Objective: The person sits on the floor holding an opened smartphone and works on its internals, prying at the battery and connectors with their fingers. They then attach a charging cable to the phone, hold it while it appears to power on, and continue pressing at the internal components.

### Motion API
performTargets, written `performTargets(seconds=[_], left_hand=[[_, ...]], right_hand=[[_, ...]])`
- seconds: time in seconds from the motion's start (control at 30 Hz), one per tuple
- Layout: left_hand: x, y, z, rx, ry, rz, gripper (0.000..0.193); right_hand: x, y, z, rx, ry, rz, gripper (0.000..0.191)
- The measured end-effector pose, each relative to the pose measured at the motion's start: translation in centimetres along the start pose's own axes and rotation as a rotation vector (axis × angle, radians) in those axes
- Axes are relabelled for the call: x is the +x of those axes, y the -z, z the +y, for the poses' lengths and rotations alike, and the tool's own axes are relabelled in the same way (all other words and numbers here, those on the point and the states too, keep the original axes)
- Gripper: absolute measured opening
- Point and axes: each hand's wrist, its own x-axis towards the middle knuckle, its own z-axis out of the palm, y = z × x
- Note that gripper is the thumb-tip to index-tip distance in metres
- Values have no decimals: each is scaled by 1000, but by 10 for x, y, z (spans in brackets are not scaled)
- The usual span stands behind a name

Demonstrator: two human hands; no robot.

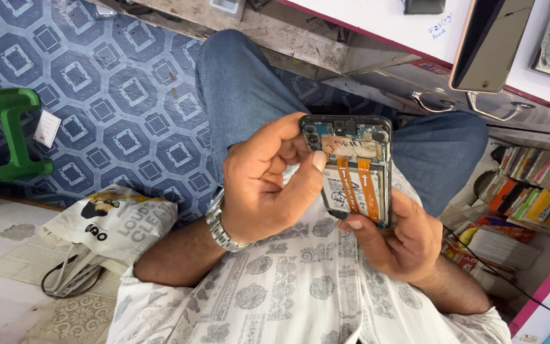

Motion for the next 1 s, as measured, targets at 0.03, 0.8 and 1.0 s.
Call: performTargets(seconds=[0.03, 0.8, 1.0], left_hand=[[0, 0, 1, -4, 1, -9, 38], [3, -2, 3, -82, 103, 34, 20], [7, 14, 11, -82, -41, -163, 43]], right_hand=[[0, 2, 0, 54, -33, -20, 45], [5, 8, 17, 685, -293, -75, 42], [5, 21, 26, 1118, -397, -131, 40]])
